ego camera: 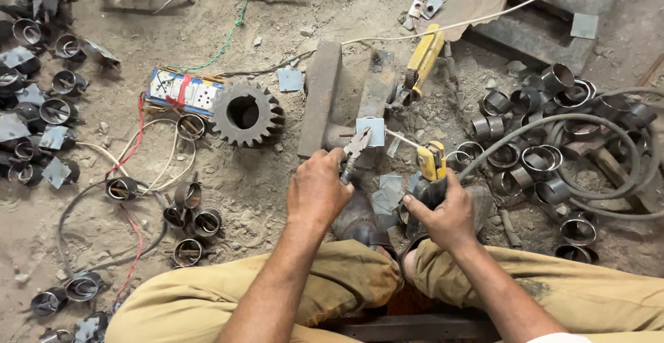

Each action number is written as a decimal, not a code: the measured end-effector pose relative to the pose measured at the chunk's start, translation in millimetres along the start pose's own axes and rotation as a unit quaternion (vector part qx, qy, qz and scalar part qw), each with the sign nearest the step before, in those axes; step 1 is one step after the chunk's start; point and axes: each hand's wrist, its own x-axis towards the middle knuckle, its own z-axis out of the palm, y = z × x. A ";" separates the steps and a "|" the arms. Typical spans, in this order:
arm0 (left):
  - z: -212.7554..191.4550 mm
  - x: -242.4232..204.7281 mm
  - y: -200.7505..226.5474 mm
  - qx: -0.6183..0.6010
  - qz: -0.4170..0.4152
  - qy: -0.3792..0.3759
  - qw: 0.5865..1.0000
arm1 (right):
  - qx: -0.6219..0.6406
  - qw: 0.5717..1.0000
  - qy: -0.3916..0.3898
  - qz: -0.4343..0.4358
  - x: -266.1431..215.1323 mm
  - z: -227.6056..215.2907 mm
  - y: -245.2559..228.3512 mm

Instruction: The person sits on the floor and uses a welding torch to attach small metal plates to cylindrical metal rings. They pick up a ring, place a plate on it, weld the two pieces together, and then set the finished assembly aside. This process is repeated multiple times.

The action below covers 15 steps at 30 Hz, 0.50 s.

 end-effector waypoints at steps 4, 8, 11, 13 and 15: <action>0.8 0.8 0.5 0.002 -0.005 -0.008 1.000 | 0.012 1.000 -0.014 0.025 0.4 1.2 0.8; 1.8 1.0 0.0 0.004 -0.002 -0.006 1.000 | 0.012 1.000 -0.009 0.020 -0.1 1.0 2.6; 2.7 1.2 -0.5 0.004 -0.002 -0.003 1.000 | 0.003 0.998 -0.028 0.053 0.1 1.7 2.9; 4.5 1.7 -1.3 0.003 -0.003 -0.002 1.000 | 0.009 1.000 -0.013 0.026 -0.2 2.1 3.5; 7.0 2.5 -2.5 0.002 -0.003 -0.004 1.000 | 0.022 0.998 0.027 -0.044 -0.8 2.3 4.3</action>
